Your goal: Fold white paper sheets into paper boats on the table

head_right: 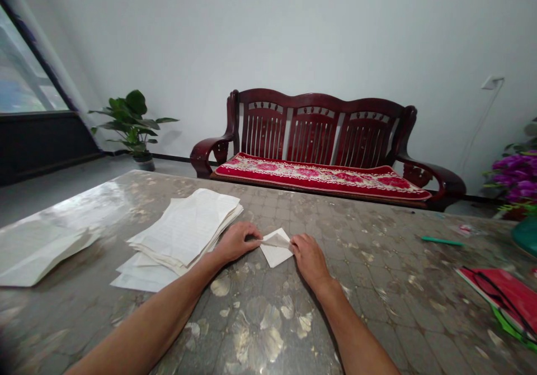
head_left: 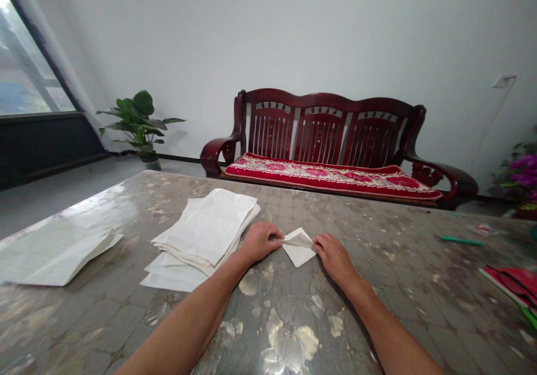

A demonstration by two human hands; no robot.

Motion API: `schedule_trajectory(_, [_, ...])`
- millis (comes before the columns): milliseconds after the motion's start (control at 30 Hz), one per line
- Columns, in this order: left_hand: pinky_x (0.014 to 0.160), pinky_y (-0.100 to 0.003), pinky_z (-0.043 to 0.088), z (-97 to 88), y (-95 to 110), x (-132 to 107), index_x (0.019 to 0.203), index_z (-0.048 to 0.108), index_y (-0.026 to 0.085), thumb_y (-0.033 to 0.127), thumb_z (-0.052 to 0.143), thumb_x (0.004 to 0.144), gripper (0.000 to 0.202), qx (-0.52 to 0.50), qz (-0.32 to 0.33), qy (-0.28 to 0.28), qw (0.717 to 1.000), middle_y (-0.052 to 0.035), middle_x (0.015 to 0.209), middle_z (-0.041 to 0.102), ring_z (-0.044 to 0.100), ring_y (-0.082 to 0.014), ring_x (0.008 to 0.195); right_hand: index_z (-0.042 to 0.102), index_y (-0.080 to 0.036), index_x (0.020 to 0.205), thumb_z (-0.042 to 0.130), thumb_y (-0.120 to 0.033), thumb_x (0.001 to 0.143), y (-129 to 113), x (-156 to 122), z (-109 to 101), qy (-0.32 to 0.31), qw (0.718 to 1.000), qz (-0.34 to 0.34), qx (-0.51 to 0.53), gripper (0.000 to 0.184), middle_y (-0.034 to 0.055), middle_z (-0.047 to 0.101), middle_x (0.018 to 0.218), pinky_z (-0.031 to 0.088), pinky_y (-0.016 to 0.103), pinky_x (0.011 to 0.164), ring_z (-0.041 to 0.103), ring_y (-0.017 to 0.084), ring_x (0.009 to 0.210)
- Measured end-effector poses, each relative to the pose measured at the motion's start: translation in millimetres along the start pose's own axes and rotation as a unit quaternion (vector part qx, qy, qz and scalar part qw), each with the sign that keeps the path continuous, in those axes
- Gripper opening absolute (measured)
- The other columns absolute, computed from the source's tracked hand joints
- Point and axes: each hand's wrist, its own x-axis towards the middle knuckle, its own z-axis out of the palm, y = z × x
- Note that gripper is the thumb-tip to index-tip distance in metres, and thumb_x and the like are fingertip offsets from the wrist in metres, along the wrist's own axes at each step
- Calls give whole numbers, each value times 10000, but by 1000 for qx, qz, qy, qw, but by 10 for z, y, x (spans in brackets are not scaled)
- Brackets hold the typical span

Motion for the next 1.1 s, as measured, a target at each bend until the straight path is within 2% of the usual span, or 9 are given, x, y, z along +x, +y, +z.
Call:
schedule_trajectory(200, [878,-321,422,21,76,5,827,742,220,329,648,866,148,36,-12,6,999,-30,906,728,624,-210,933,625,-221,851,498,-244,925,8,1,-2,3,1000,4,3,148,33,618,881,393,281,773,553,190,881])
schedule_trajectory(433, [858,-331,418,51,80,34,789,707,196,304,621,884,167,52,-21,8,998,-40,885,697,606,-208,910,579,-221,732,533,-275,917,24,-17,-4,35,998,40,-21,198,26,610,819,384,282,773,548,188,837])
schedule_trajectory(700, [913,-371,413,85,95,56,818,712,184,316,594,897,193,85,-41,-3,996,-74,995,666,581,-241,1001,579,-213,771,490,-247,942,-6,1,-3,18,996,48,-68,195,47,624,862,370,296,797,541,198,858])
schedule_trajectory(1100, [895,-403,433,127,159,62,800,697,169,299,538,918,236,139,-47,10,989,-113,979,640,553,-270,974,614,-202,793,521,-232,921,-90,43,6,-2,985,79,-150,161,82,640,899,343,317,779,538,216,866])
